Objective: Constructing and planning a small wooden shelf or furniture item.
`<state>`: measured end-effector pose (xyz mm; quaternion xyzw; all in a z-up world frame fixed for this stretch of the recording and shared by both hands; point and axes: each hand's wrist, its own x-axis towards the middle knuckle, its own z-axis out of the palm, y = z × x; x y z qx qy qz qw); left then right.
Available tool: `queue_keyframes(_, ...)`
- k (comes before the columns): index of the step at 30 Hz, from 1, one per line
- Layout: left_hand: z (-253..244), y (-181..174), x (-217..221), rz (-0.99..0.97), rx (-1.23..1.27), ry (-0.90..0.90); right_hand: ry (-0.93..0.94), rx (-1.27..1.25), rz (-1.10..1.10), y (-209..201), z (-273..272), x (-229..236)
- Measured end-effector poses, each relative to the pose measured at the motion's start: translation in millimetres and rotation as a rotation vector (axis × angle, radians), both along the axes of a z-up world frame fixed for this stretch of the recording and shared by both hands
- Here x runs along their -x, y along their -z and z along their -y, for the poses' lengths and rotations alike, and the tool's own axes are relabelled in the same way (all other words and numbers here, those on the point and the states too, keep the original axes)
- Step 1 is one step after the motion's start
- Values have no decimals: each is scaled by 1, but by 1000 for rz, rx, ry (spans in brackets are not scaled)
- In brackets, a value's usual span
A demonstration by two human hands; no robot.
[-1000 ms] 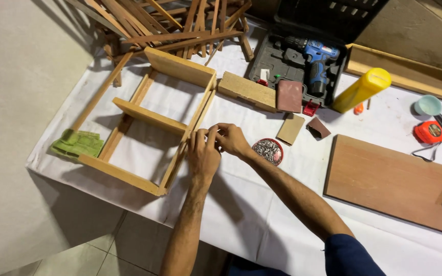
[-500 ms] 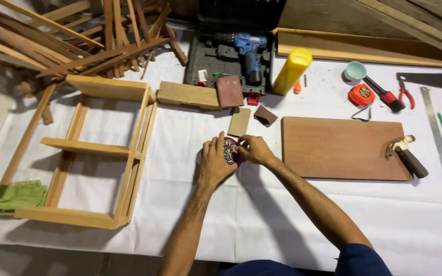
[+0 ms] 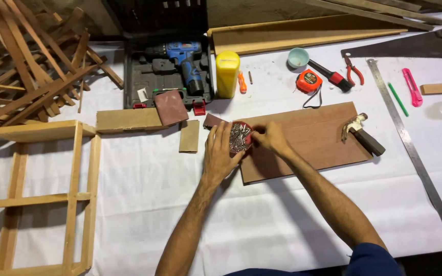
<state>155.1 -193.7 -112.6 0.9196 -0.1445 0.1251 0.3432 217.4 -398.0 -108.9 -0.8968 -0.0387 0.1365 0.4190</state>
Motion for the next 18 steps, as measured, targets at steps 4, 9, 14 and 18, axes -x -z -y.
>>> queue_keyframes(4,58,9,-47,10,34,2,91,-26,86,20,63,-46)
queue_keyframes(9,116,15,-109,21,52,7,344,-300,89,22,105,-100)
queue_keyframes(14,149,55,-172,9,52,-19,399,-359,100,59,115,-156)
queue_keyframes(18,161,73,-203,-4,54,-67,425,-304,152,73,112,-177)
